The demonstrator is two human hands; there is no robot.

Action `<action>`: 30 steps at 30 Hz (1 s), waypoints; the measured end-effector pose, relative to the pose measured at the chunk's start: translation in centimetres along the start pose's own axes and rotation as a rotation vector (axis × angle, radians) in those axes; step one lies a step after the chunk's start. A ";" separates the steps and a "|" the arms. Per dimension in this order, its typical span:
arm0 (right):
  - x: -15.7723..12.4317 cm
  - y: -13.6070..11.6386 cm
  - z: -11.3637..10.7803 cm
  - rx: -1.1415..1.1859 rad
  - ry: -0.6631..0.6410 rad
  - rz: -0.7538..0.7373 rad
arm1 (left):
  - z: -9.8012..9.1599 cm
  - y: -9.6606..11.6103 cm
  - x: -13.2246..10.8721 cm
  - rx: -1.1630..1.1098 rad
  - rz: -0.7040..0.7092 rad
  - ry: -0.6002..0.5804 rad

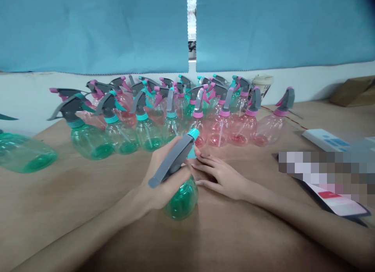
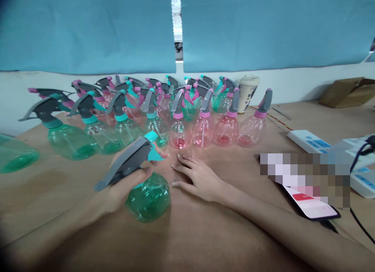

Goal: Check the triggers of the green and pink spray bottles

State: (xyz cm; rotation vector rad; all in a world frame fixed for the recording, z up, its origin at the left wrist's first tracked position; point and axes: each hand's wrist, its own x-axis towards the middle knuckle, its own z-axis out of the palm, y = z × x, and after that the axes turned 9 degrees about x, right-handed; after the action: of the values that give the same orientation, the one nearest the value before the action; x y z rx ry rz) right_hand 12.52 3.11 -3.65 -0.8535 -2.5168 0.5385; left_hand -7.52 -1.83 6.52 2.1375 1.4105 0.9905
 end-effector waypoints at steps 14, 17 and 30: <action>0.0 0.0 0.0 -0.004 0.010 -0.014 | 0.5 0.2 0.0 -0.091 -0.023 0.042; 0.0 0.0 0.0 -0.002 0.010 -0.013 | 0.5 0.3 0.0 -0.102 -0.014 0.046; 0.0 0.1 0.1 0.027 0.027 -0.012 | 0.4 0.2 0.0 -0.080 -0.043 0.038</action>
State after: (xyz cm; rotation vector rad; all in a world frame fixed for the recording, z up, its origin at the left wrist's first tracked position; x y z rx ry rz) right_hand 12.56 3.18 -3.76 -0.8292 -2.4827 0.5520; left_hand -7.06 -1.95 6.37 2.0329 1.4036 1.0589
